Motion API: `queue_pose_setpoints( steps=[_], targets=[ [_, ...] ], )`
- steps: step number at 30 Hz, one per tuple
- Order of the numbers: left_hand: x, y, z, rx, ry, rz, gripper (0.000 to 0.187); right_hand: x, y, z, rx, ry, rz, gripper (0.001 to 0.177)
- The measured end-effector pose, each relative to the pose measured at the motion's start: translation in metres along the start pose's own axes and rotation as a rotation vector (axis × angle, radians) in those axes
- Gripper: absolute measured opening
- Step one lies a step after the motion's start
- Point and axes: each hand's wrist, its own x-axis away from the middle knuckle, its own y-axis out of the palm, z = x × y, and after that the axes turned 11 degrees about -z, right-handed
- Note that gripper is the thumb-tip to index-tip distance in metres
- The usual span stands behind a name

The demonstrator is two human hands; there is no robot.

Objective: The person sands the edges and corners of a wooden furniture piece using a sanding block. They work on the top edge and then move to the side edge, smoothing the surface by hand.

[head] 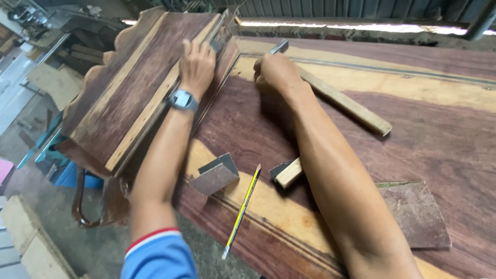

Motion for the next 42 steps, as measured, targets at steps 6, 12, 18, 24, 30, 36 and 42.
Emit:
queue_pose_setpoints(
  steps=[6,12,18,24,30,36,42],
  targets=[
    [-0.044,0.036,0.016,0.008,0.006,-0.104,0.012,0.013,-0.016,-0.010,-0.167,0.075,-0.084,0.025],
    [0.031,-0.034,-0.012,-0.011,0.106,0.165,0.019,0.004,-0.002,-0.004,-0.153,0.083,-0.073,0.019],
    [0.039,-0.028,-0.009,-0.021,0.117,0.131,0.019,-0.011,0.008,0.011,0.020,0.007,-0.013,0.024],
    [-0.031,0.042,0.012,-0.058,0.067,-0.005,0.005,0.013,-0.015,-0.008,-0.201,0.058,-0.095,0.023],
    [-0.071,0.080,0.025,-0.009,0.068,-0.023,0.029,0.017,-0.023,-0.012,-0.206,0.097,-0.109,0.026],
    [0.007,0.002,0.001,0.013,0.134,0.149,0.015,0.019,-0.018,-0.011,-0.132,0.058,-0.057,0.029],
    [0.003,-0.004,0.007,0.012,0.122,0.190,0.022,0.028,-0.023,-0.020,-0.137,0.090,-0.065,0.032]
  ],
)
